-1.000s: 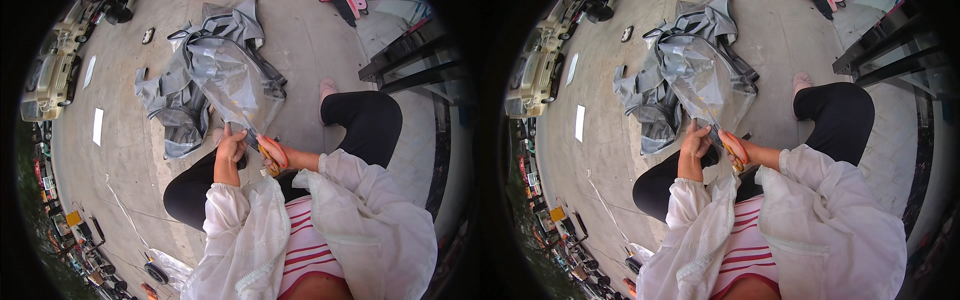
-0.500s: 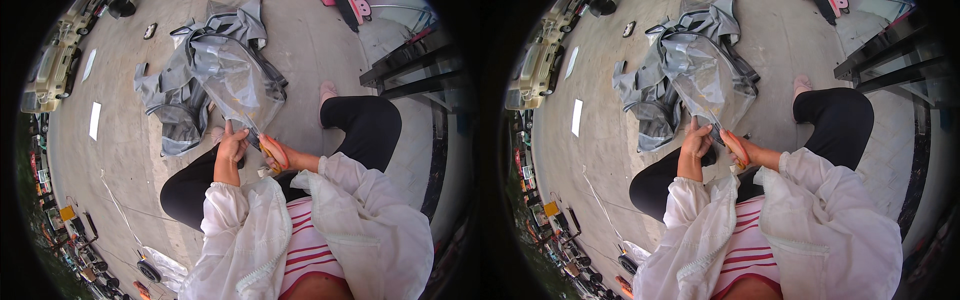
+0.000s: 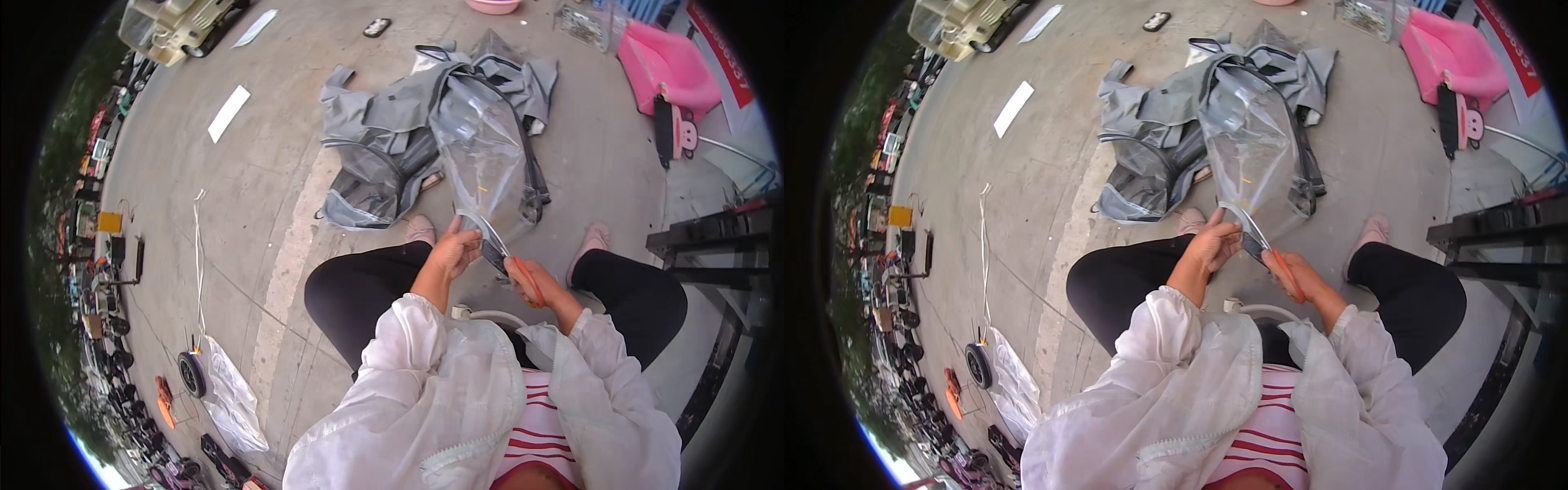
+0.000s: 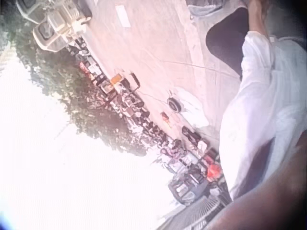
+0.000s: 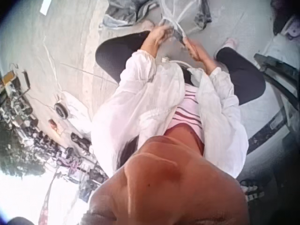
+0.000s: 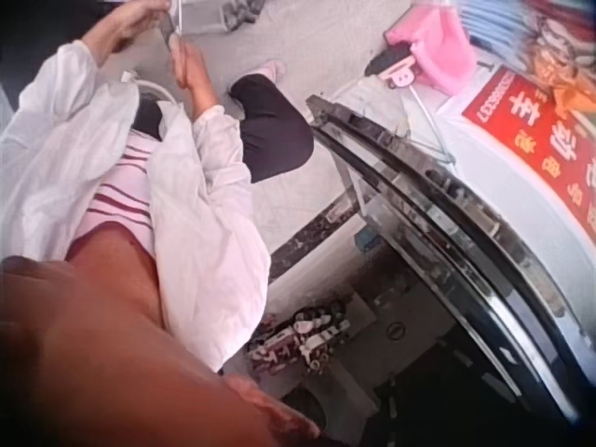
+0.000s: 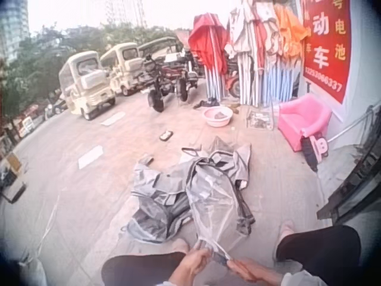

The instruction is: The person sits on the ground and uses scissors to cut a gray fabric item, likely a raincoat or cover, into smaller pieces. The person repeatedly cuts along seams and edges, separating sections of the material.

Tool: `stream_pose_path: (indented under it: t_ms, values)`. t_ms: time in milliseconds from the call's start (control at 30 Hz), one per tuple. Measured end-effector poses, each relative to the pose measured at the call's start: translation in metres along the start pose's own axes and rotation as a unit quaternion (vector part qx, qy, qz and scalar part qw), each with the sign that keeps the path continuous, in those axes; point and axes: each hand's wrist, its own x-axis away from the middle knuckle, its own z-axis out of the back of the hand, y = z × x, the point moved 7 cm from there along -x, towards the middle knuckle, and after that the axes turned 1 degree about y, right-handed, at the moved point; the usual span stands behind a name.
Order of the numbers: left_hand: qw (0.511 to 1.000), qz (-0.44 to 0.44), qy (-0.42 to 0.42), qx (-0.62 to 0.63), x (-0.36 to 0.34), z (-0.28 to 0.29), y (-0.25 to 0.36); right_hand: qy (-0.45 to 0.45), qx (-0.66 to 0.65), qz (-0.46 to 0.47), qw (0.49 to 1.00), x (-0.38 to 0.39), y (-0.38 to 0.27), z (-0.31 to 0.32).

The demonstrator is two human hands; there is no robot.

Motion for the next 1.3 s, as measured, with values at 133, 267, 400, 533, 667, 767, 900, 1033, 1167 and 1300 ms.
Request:
stream_pose_path:
  t_ms: [133, 267, 400, 533, 667, 767, 900, 1033, 1167, 1300]
  values:
    - [0.998, -0.046, 0.037, 0.028, -0.014, 0.013, -0.006, 0.019, 0.078, 0.056, 0.995, -0.006, 0.006, -0.001]
    - [0.993, -0.035, 0.074, 0.086, -0.023, 0.023, -0.021, 0.001, 0.109, 0.039, 0.993, -0.001, 0.003, -0.003]
    - [0.992, -0.026, 0.04, 0.117, -0.024, 0.013, -0.015, 0.022, 0.165, 0.052, 0.985, -0.009, 0.004, 0.011]
    - [0.984, 0.022, -0.026, 0.173, -0.044, 0.024, -0.028, 0.028, 0.186, 0.054, 0.981, -0.005, -0.002, 0.007]
    - [0.99, -0.05, -0.033, 0.125, -0.056, 0.026, -0.026, 0.046, 0.246, 0.058, 0.967, -0.003, -0.008, 0.01]
    - [0.993, -0.068, -0.04, 0.092, -0.044, 0.008, -0.018, 0.071, 0.298, 0.067, 0.949, 0.009, -0.028, 0.011]
    - [0.994, -0.103, -0.024, 0.022, -0.038, 0.005, -0.012, 0.078, 0.305, 0.046, 0.948, 0.013, -0.034, 0.009]
    - [0.994, -0.104, 0.006, -0.04, -0.034, 0.005, -0.005, 0.087, 0.293, 0.067, 0.95, 0.002, -0.019, 0.011]
    - [0.994, -0.092, 0.039, 0.042, -0.025, 0.0, -0.009, 0.085, 0.295, 0.08, 0.949, 0.002, -0.016, 0.007]
    - [0.993, -0.113, 0.023, 0.011, -0.019, 0.003, -0.001, 0.059, 0.259, 0.055, 0.962, -0.002, 0.005, 0.009]
